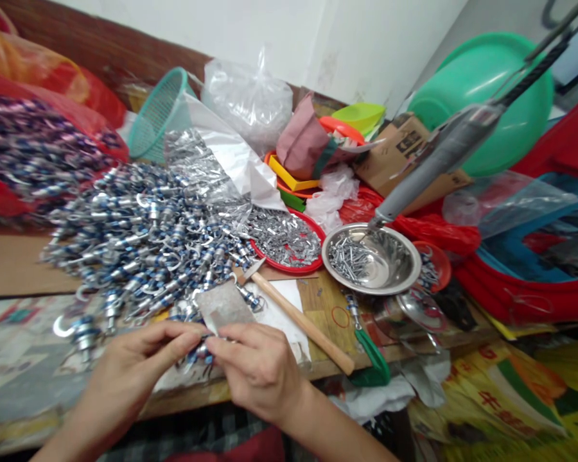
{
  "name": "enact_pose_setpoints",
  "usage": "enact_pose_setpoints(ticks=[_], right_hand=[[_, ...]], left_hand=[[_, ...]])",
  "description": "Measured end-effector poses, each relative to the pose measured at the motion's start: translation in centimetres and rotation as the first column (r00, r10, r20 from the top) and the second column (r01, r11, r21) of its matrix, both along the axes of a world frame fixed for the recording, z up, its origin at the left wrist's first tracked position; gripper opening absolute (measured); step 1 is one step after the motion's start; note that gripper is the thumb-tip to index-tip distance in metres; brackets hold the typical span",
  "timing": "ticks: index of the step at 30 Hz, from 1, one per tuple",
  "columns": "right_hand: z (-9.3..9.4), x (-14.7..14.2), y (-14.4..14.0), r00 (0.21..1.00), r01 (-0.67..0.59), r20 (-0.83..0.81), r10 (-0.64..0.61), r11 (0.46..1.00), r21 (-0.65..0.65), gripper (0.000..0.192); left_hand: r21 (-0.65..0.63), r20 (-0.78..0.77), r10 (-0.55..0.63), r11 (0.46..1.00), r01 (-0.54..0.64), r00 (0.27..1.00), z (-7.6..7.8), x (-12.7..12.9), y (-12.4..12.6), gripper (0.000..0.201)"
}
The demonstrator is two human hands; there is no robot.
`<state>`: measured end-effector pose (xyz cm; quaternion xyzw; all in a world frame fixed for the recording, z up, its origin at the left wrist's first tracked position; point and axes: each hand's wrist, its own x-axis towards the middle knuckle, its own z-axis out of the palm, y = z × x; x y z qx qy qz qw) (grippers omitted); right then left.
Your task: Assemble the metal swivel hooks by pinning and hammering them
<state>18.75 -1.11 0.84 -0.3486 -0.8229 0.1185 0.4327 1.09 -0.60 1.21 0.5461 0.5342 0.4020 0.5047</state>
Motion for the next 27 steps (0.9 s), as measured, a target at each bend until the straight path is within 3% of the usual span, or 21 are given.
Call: enact_pose_setpoints(ticks=[2,5,8,10,11,12,13,15,20,27], right_hand=[[0.1,-0.4,-0.5,0.995,0.007,-0.094,-0.020,0.991,-0.136,0.021],[0.4,-0.8,-1.1,0.986,0.018,-0.154,-0.060,0.965,-0.260,0.018],[0.8,0.2,-0.4,0.997,0.018,-0.062,-0.040,0.946,-0.323,0.017],[0.7,2.3,1.4,0.981,0.194,0.084,-0.177,0.936,-0.294,0.019],[0.5,3.6,2.5,0.931,0.355,0.178,-0.319,0.906,-0.232,0.021],[0.2,4.9,3.8,0.807,0.549,0.351,-0.476,0.823,-0.147,0.024],[-0.3,6.3,5.1,0.623,0.689,0.554,-0.552,0.723,-0.053,0.025],[-1.4,8.4,7.1,0.499,0.748,0.662,-0.560,0.664,-0.002,0.025],[-3.0,9.8,8.4,0.435,0.704,0.769,-0.469,0.709,0.035,0.026],[-2.8,9.6,8.1,0.451,0.647,0.787,-0.420,0.762,0.036,0.021]], left_hand=[[-0.114,0.131,0.044,0.993,-0.029,0.990,-0.6,0.3,-0.4,0.018],[-0.213,0.312,0.078,0.977,-0.010,0.947,-1.3,0.7,-0.9,0.049],[-0.233,0.349,0.067,0.972,0.018,0.935,-1.5,0.8,-1.0,0.057],[-0.239,0.351,0.054,0.970,0.034,0.935,-1.3,0.8,-0.7,0.055],[-0.244,0.356,0.046,0.969,0.046,0.933,-1.1,0.7,-0.5,0.056],[-0.250,0.364,0.027,0.966,0.070,0.931,-1.0,0.7,-0.4,0.057],[-0.255,0.375,0.001,0.961,0.103,0.927,-0.9,0.6,-0.2,0.057],[-0.257,0.389,-0.049,0.953,0.160,0.920,-0.8,0.3,0.1,0.055],[-0.246,0.396,-0.103,0.946,0.213,0.912,-1.1,-0.1,0.5,0.048],[-0.311,0.463,-0.061,0.923,0.226,0.884,-1.2,0.0,1.1,0.053]])
